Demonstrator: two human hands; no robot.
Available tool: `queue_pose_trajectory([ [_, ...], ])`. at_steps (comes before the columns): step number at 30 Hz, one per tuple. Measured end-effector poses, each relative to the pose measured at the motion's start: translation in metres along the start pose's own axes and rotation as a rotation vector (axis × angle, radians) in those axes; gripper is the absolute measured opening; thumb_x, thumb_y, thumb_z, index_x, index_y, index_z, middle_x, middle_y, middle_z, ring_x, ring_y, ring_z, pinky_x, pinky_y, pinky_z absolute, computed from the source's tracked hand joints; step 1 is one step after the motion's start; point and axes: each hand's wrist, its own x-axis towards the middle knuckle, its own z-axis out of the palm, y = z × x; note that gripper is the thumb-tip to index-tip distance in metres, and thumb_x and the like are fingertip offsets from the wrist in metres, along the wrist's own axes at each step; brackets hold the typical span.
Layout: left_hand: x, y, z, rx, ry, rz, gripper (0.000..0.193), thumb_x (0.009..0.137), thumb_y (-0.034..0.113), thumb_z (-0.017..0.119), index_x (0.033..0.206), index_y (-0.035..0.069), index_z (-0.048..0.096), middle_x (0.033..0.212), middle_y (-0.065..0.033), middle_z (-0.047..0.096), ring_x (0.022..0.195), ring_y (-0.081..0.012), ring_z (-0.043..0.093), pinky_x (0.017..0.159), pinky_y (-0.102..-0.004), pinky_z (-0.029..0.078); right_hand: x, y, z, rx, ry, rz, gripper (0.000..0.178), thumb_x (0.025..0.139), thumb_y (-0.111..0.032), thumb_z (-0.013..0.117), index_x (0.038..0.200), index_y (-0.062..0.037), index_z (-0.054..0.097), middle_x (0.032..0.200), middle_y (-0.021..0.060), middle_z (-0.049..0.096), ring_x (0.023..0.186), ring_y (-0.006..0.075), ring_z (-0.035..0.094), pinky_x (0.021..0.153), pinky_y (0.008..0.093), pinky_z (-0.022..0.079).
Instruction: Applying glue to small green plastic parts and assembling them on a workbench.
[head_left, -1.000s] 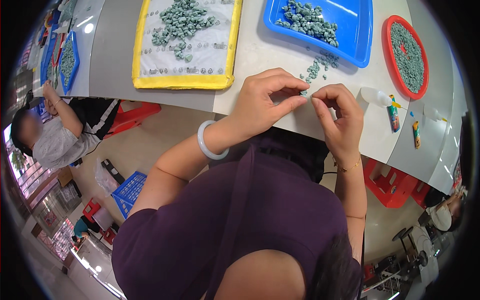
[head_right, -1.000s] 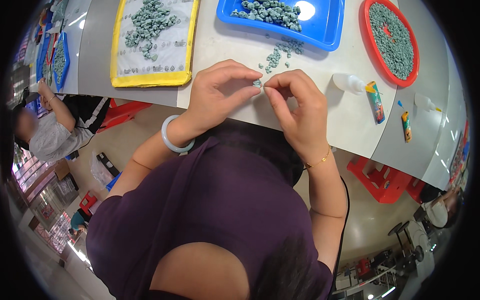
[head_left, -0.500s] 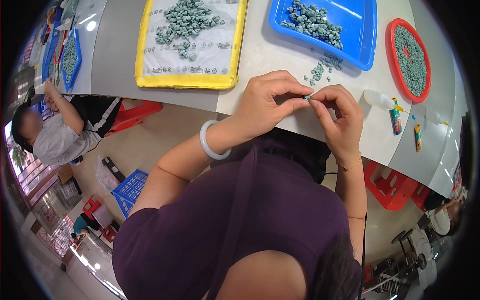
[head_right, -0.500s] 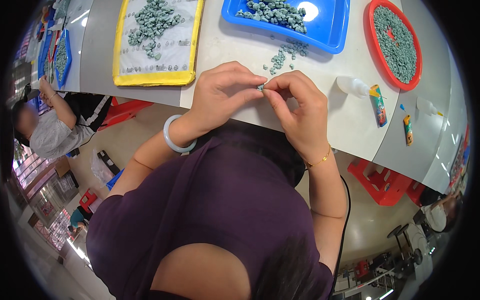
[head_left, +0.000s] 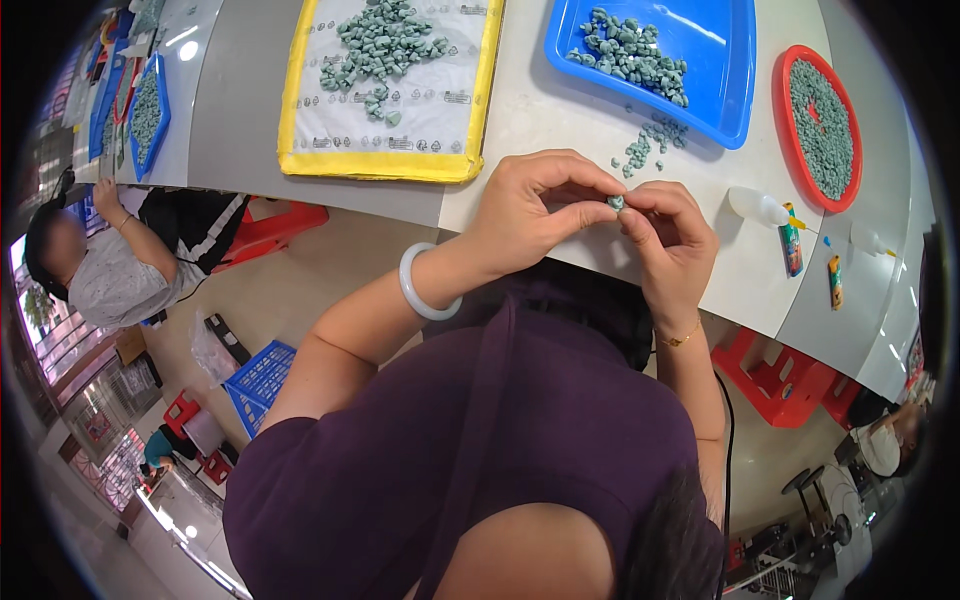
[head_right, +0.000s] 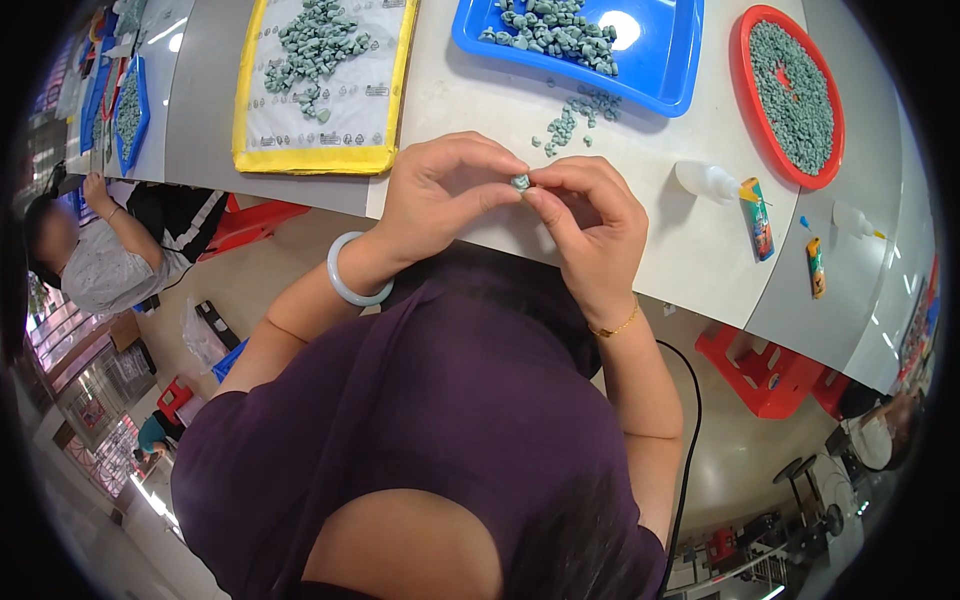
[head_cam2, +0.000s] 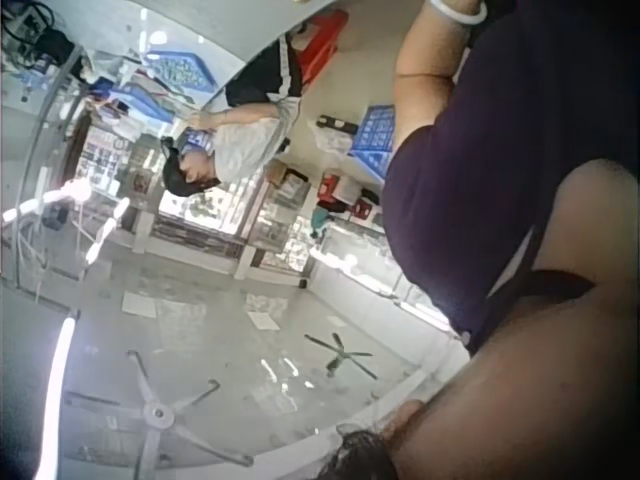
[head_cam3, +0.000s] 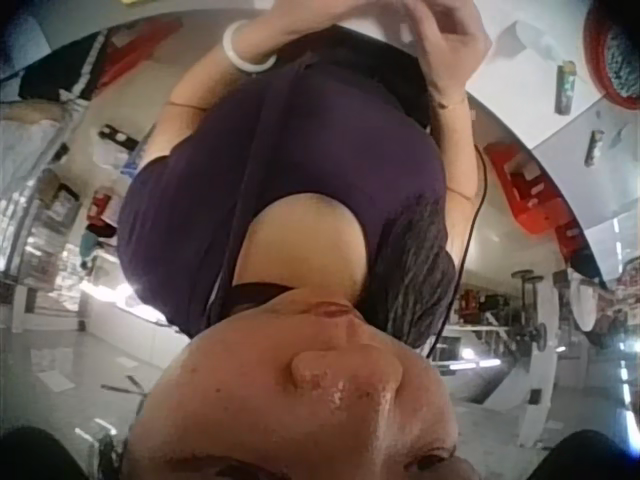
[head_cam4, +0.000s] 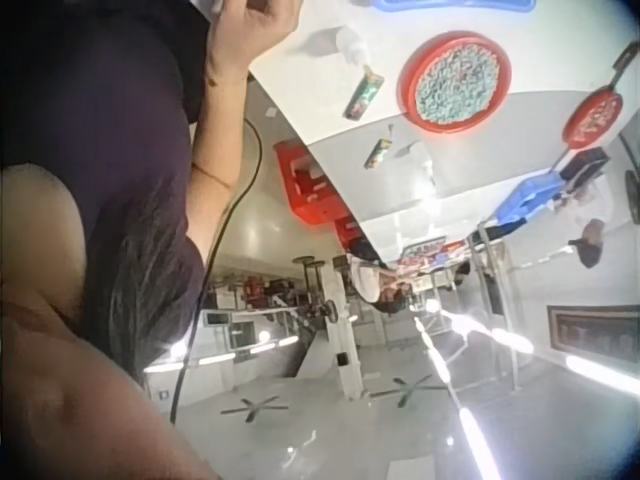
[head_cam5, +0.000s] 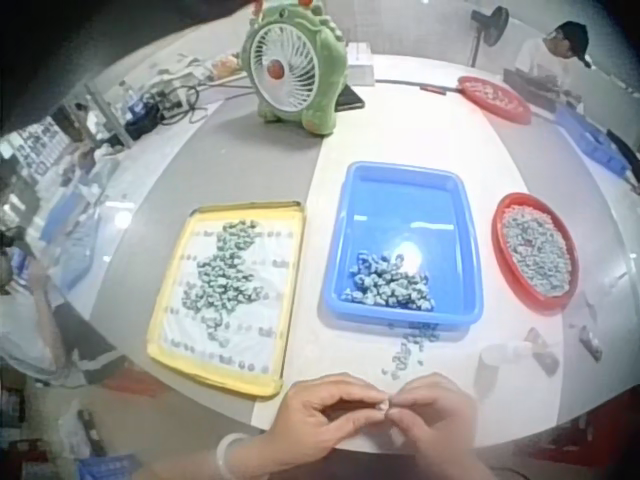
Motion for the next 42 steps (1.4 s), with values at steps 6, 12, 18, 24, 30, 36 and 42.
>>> queue_pose_trajectory([
  [6, -0.001, 0.005, 0.000, -0.010, -0.021, -0.111, 0.015, 0.080, -0.002, 0.059, 0.094, -0.002, 0.065, 0.092, -0.0106, 0.066, 0.085, -0.0147, 0.061, 0.076, -0.0262, 0.049, -0.003, 0.003, 0.006, -0.219, 0.104, -0.217, 0.011, 0.074, 0.008, 0.065, 0.083, 0.0015, 0.061, 0.084, 0.0065, 0.055, 0.073, 0.0112, 0.052, 0.063, 0.0215, 0.042],
  [12, 0.004, 0.006, -0.002, -0.022, -0.037, -0.160, 0.014, 0.081, 0.000, 0.058, 0.093, -0.002, 0.065, 0.090, -0.0100, 0.066, 0.083, -0.0140, 0.061, 0.076, -0.0258, 0.049, 0.001, 0.004, 0.009, -0.294, 0.154, -0.237, 0.010, 0.070, 0.004, 0.069, 0.078, 0.0005, 0.063, 0.076, 0.0080, 0.058, 0.066, 0.0139, 0.055, 0.055, 0.0237, 0.045],
  [18, 0.008, 0.010, -0.001, -0.078, -0.032, -0.185, 0.013, 0.081, 0.000, 0.059, 0.092, -0.002, 0.065, 0.089, -0.0091, 0.066, 0.082, -0.0133, 0.061, 0.075, -0.0260, 0.048, 0.002, 0.003, 0.006, -0.290, 0.099, -0.220, 0.012, 0.073, 0.007, 0.066, 0.082, 0.0019, 0.060, 0.081, 0.0061, 0.055, 0.071, 0.0106, 0.051, 0.060, 0.0209, 0.041],
  [24, 0.022, 0.014, -0.004, -0.108, -0.142, -0.297, 0.017, 0.081, 0.001, 0.060, 0.098, -0.003, 0.058, 0.092, -0.0081, 0.061, 0.079, -0.0145, 0.061, 0.070, -0.0252, 0.050, -0.002, 0.006, 0.003, -0.197, 0.158, -0.200, 0.014, 0.079, 0.004, 0.060, 0.092, 0.0012, 0.058, 0.083, 0.0042, 0.054, 0.072, 0.0093, 0.051, 0.062, 0.0192, 0.042],
  [30, 0.094, 0.038, -0.020, 0.316, -0.053, -0.169, 0.021, 0.083, 0.010, 0.061, 0.101, -0.001, 0.059, 0.084, -0.0063, 0.063, 0.069, -0.0122, 0.062, 0.063, -0.0235, 0.049, -0.007, 0.009, -0.003, -0.009, 0.147, -0.092, 0.017, 0.087, -0.003, 0.054, 0.104, -0.0005, 0.054, 0.085, 0.0016, 0.054, 0.072, 0.0065, 0.051, 0.063, 0.0185, 0.043],
  [36, 0.123, 0.042, -0.083, 0.918, 0.278, 0.178, 0.015, 0.079, 0.016, 0.064, 0.090, 0.007, 0.068, 0.085, -0.0058, 0.065, 0.070, -0.0181, 0.061, 0.063, -0.0282, 0.047, -0.004, 0.007, -0.002, -0.018, 0.155, -0.101, 0.014, 0.086, -0.003, 0.054, 0.100, -0.0002, 0.055, 0.085, 0.0015, 0.054, 0.071, 0.0061, 0.051, 0.063, 0.0182, 0.043],
  [42, 0.121, 0.034, -0.148, 1.554, 0.305, 0.139, 0.014, 0.070, 0.018, 0.069, 0.081, 0.009, 0.069, 0.080, -0.0047, 0.059, 0.085, -0.0243, 0.052, 0.077, -0.0358, 0.043, 0.000, 0.007, -0.002, 0.003, 0.095, -0.087, 0.011, 0.086, -0.003, 0.054, 0.097, -0.0001, 0.056, 0.082, 0.0006, 0.053, 0.069, 0.0057, 0.049, 0.061, 0.0184, 0.041],
])
